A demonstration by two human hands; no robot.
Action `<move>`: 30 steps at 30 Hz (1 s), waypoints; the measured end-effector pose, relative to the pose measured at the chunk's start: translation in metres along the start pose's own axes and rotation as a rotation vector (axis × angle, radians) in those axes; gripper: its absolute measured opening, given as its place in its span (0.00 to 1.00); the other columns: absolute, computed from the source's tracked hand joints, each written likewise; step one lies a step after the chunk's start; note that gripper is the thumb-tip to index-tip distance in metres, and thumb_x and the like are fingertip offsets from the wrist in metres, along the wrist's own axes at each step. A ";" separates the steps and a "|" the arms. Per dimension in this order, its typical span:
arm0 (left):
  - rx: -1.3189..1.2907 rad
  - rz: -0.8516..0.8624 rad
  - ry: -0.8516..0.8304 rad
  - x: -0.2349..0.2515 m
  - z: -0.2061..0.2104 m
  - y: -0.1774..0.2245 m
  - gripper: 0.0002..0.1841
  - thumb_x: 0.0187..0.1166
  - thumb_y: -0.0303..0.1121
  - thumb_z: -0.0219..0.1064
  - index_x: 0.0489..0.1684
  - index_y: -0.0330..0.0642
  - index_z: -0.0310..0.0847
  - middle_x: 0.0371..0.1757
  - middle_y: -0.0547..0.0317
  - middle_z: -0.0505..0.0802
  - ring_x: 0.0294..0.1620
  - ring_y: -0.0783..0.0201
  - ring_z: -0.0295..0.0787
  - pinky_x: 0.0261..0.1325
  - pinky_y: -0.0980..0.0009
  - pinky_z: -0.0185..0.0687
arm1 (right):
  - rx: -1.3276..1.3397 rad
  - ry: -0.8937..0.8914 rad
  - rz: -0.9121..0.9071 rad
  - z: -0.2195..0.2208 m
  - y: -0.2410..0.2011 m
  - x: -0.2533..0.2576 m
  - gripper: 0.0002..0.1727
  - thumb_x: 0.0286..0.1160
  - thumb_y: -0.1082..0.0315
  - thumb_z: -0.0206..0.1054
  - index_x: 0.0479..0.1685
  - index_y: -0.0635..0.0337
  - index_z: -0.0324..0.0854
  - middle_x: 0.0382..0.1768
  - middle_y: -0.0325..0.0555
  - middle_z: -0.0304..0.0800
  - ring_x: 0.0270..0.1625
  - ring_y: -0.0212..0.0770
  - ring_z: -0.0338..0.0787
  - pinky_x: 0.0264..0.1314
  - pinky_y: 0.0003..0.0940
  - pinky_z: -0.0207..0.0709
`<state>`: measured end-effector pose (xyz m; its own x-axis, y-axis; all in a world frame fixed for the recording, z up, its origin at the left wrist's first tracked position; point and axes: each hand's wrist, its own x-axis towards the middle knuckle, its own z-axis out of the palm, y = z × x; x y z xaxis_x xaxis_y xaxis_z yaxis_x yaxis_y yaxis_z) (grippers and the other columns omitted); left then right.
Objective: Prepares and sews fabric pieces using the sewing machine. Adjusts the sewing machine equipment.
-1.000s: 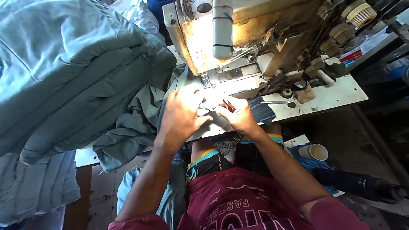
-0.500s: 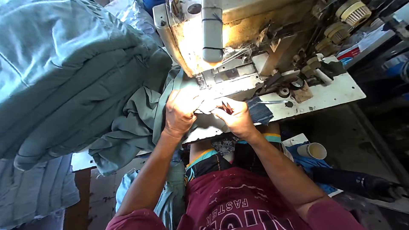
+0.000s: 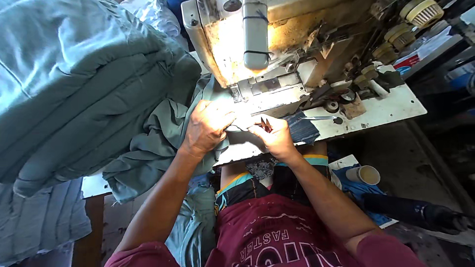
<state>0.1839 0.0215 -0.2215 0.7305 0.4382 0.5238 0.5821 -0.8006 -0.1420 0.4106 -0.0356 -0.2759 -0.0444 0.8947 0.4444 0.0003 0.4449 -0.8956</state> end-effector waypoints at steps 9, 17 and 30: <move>-0.053 -0.091 -0.078 0.014 -0.006 -0.021 0.14 0.76 0.25 0.61 0.50 0.49 0.92 0.60 0.60 0.95 0.63 0.52 0.88 0.67 0.50 0.76 | -0.208 0.046 0.014 0.010 0.001 0.013 0.09 0.78 0.69 0.72 0.53 0.57 0.87 0.37 0.44 0.91 0.30 0.35 0.86 0.30 0.32 0.84; -0.051 -0.141 -0.368 0.010 -0.063 -0.024 0.31 0.78 0.70 0.58 0.32 0.50 0.90 0.61 0.53 0.88 0.67 0.46 0.81 0.64 0.37 0.72 | -0.268 0.047 0.001 0.011 0.001 0.008 0.11 0.80 0.68 0.71 0.58 0.57 0.87 0.42 0.44 0.92 0.36 0.37 0.89 0.37 0.36 0.86; -0.638 -0.099 0.044 -0.021 -0.089 0.056 0.13 0.70 0.38 0.81 0.25 0.42 0.84 0.49 0.55 0.93 0.54 0.61 0.91 0.56 0.63 0.91 | -0.199 -0.462 -0.169 -0.018 -0.039 0.000 0.10 0.74 0.79 0.68 0.49 0.61 0.91 0.47 0.42 0.92 0.48 0.33 0.90 0.54 0.32 0.88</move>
<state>0.1695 -0.0691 -0.1658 0.6607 0.5165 0.5446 0.3097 -0.8485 0.4290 0.4287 -0.0525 -0.2404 -0.4955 0.7191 0.4872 0.1423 0.6205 -0.7712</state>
